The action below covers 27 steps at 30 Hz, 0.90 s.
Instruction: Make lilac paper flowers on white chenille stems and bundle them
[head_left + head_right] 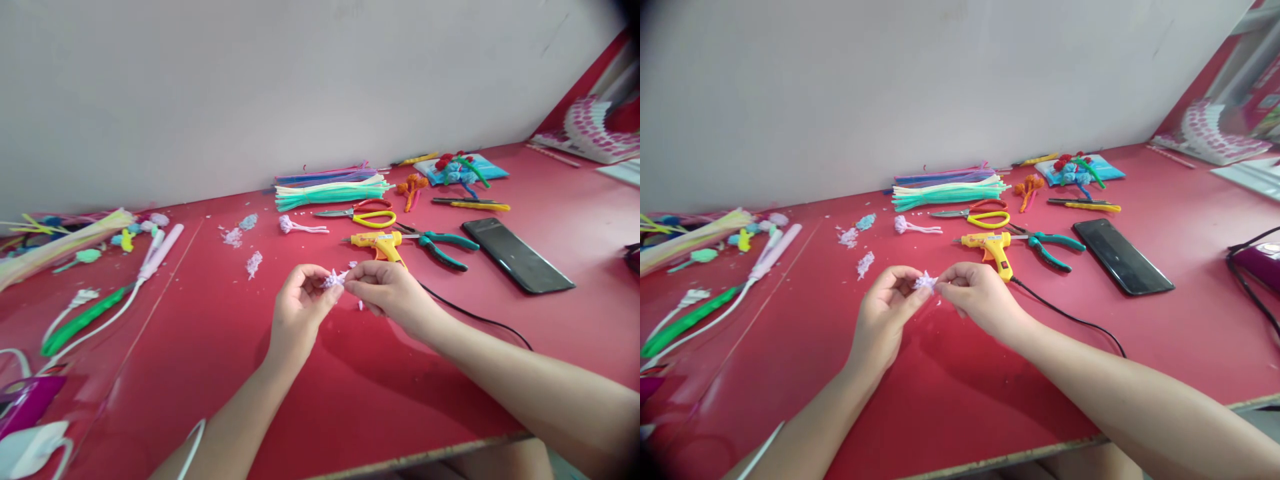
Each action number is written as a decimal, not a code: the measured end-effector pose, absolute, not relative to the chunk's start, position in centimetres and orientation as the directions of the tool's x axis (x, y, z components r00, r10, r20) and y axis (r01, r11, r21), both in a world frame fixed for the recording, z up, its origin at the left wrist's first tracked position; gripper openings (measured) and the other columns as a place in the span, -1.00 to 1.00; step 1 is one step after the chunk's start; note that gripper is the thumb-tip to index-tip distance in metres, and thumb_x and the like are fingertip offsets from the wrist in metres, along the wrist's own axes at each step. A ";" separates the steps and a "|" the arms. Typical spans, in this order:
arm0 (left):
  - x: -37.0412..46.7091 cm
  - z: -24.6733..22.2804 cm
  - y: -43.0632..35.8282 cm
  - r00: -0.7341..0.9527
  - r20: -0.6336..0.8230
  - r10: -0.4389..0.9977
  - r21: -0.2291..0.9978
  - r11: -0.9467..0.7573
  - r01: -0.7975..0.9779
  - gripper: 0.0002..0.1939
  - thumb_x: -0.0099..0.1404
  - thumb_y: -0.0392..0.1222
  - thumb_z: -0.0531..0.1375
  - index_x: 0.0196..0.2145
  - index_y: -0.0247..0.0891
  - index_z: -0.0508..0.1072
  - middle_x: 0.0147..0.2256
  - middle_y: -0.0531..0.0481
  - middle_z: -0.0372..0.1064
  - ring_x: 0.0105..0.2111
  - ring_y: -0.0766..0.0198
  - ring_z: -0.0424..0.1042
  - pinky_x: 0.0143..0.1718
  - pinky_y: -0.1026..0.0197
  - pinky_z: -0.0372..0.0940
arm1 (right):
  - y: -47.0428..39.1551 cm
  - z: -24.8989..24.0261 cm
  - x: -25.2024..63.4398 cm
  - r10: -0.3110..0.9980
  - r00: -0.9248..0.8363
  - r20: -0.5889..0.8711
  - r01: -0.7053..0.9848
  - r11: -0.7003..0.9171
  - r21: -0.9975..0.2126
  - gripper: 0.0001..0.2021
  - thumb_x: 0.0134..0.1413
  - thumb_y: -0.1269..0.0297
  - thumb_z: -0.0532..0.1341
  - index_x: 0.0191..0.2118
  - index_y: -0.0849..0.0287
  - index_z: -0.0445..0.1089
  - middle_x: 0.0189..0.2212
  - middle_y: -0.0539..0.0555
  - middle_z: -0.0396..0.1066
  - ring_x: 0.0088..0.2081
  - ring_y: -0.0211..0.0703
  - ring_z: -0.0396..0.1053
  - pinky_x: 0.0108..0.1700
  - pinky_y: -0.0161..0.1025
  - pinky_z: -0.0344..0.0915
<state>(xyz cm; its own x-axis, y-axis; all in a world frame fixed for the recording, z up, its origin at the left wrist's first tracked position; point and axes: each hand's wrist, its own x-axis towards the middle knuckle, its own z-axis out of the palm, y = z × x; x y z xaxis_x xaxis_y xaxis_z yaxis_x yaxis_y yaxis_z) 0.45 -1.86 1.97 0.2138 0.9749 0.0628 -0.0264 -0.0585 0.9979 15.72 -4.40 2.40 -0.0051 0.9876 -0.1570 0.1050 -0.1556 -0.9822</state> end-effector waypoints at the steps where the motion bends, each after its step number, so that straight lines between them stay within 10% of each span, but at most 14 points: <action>1: 0.5 2.0 -1.9 0.213 0.058 0.975 0.998 -0.053 -0.028 -0.80 0.10 -0.22 0.31 -0.33 -0.21 0.37 -0.36 0.07 0.33 -0.33 0.34 0.34 -0.26 0.32 0.24 | -4.4 2.4 15.7 0.988 -0.002 -0.157 0.104 -0.156 -0.982 -0.87 0.03 0.24 0.18 -0.40 0.19 0.37 -0.77 -0.17 0.12 -0.71 -0.44 0.02 -0.63 -0.41 -0.08; 9: 0.0 1.8 -1.1 0.238 -0.036 0.970 0.969 0.092 -0.228 -0.87 0.17 -0.22 0.27 -0.33 -0.27 0.40 -0.40 0.07 0.34 -0.41 0.42 0.32 -0.31 0.36 0.26 | -4.4 2.9 15.9 0.995 0.024 -0.101 0.133 -0.103 -0.986 -0.81 0.04 0.15 0.19 -0.43 0.18 0.34 -0.75 -0.17 0.11 -0.69 -0.42 0.04 -0.62 -0.41 -0.03; 15: -0.2 1.5 -0.5 0.331 -0.195 0.923 0.855 0.325 -0.403 -0.89 0.21 -0.23 0.23 -0.41 -0.33 0.43 -0.47 0.08 0.32 -0.51 0.46 0.30 -0.46 0.39 0.26 | -4.9 3.0 16.0 0.979 0.018 0.203 0.451 0.174 -0.875 -0.89 0.06 0.25 0.18 -0.31 0.17 0.38 -0.68 -0.15 0.11 -0.62 -0.39 0.08 -0.53 -0.40 0.05; 27: -0.1 1.6 -0.6 0.369 -0.245 0.896 0.871 0.371 -0.321 -0.84 0.19 -0.21 0.26 -0.48 -0.34 0.41 -0.52 0.09 0.29 -0.55 0.48 0.25 -0.55 0.42 0.19 | -4.8 2.6 16.4 0.960 -0.072 0.269 0.635 0.252 -0.730 -0.87 0.07 0.29 0.17 -0.24 0.17 0.35 -0.64 -0.14 0.19 -0.61 -0.37 0.14 -0.51 -0.38 0.06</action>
<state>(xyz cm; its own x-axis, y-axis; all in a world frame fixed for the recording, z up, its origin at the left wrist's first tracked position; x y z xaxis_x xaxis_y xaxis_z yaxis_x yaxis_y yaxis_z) -0.11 -0.61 1.61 0.3692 0.8964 -0.2453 -0.3212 0.3707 0.8714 16.35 -4.85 2.58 -0.0716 0.9604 0.2693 0.6348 0.2522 -0.7303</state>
